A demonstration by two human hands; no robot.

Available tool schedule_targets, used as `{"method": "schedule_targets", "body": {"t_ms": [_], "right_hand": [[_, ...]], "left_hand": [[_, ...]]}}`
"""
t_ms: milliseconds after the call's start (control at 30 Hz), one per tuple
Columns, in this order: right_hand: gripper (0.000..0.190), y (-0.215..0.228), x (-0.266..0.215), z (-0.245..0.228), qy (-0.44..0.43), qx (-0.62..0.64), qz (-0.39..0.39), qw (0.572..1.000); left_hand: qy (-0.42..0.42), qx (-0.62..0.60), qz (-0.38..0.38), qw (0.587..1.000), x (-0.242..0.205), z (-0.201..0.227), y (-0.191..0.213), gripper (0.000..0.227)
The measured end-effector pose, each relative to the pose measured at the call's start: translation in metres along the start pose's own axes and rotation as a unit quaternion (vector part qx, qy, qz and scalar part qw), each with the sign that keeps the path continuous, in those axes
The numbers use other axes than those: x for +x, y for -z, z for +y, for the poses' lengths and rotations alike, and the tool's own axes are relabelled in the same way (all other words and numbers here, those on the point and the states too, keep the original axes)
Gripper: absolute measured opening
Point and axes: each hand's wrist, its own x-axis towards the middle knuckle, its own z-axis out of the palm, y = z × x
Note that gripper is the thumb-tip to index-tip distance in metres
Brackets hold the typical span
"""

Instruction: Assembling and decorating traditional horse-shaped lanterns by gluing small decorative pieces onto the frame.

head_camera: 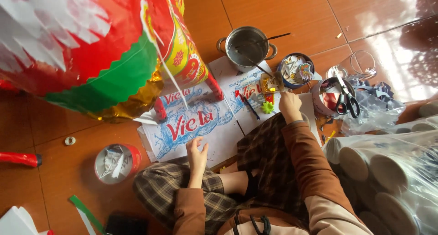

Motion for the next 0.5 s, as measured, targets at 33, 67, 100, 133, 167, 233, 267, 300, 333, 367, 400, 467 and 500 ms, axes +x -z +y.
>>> {"method": "schedule_targets", "body": {"t_ms": [33,67,100,133,167,233,267,300,333,367,400,467,500], "right_hand": [[0.035,-0.002,0.001,-0.006,-0.001,0.001,0.001,1.000],[0.029,-0.004,0.002,-0.012,0.001,-0.003,0.008,1.000],[0.025,-0.007,0.002,-0.019,0.003,-0.007,0.014,1.000],[0.025,-0.019,0.011,-0.017,0.003,-0.006,0.016,1.000],[0.025,-0.032,0.019,-0.014,0.003,-0.026,-0.005,1.000],[0.025,-0.052,0.032,-0.010,0.004,-0.045,-0.021,0.999],[0.026,-0.059,0.038,-0.008,0.008,-0.063,-0.022,0.998],[0.027,-0.065,0.043,-0.006,0.012,-0.082,-0.024,0.996],[0.027,-0.045,0.029,-0.017,0.007,-0.078,-0.014,0.997],[0.026,-0.025,0.015,-0.028,0.082,-0.059,-0.025,0.995],[0.025,-0.006,-0.001,-0.037,0.155,-0.040,-0.035,0.986],[0.027,-0.001,-0.006,-0.040,0.153,-0.051,-0.030,0.987],[0.031,0.000,-0.009,-0.042,0.156,-0.063,-0.034,0.985]], "left_hand": [[-0.002,0.000,-0.001,1.000,0.000,-0.003,-0.002,0.035],[0.001,0.011,-0.007,1.000,0.001,-0.006,-0.003,0.033],[0.004,0.022,-0.013,1.000,0.002,-0.009,-0.004,0.031],[0.002,0.022,-0.012,1.000,0.002,-0.010,-0.004,0.031],[0.011,0.018,-0.019,1.000,0.001,-0.012,-0.004,0.030],[0.014,0.013,-0.022,1.000,0.000,-0.010,-0.002,0.028],[0.029,0.010,-0.030,0.999,0.001,-0.007,-0.002,0.027],[0.044,0.006,-0.038,0.998,0.000,-0.003,-0.001,0.027],[0.033,0.003,-0.038,0.999,0.004,-0.009,-0.003,0.027],[0.047,-0.014,-0.059,0.997,0.007,-0.016,-0.005,0.023],[0.060,-0.031,-0.082,0.994,0.010,-0.022,-0.007,0.019],[0.062,-0.026,-0.098,0.993,0.012,-0.013,-0.003,0.019],[0.074,-0.017,-0.112,0.991,0.012,-0.010,-0.001,0.020]]}}
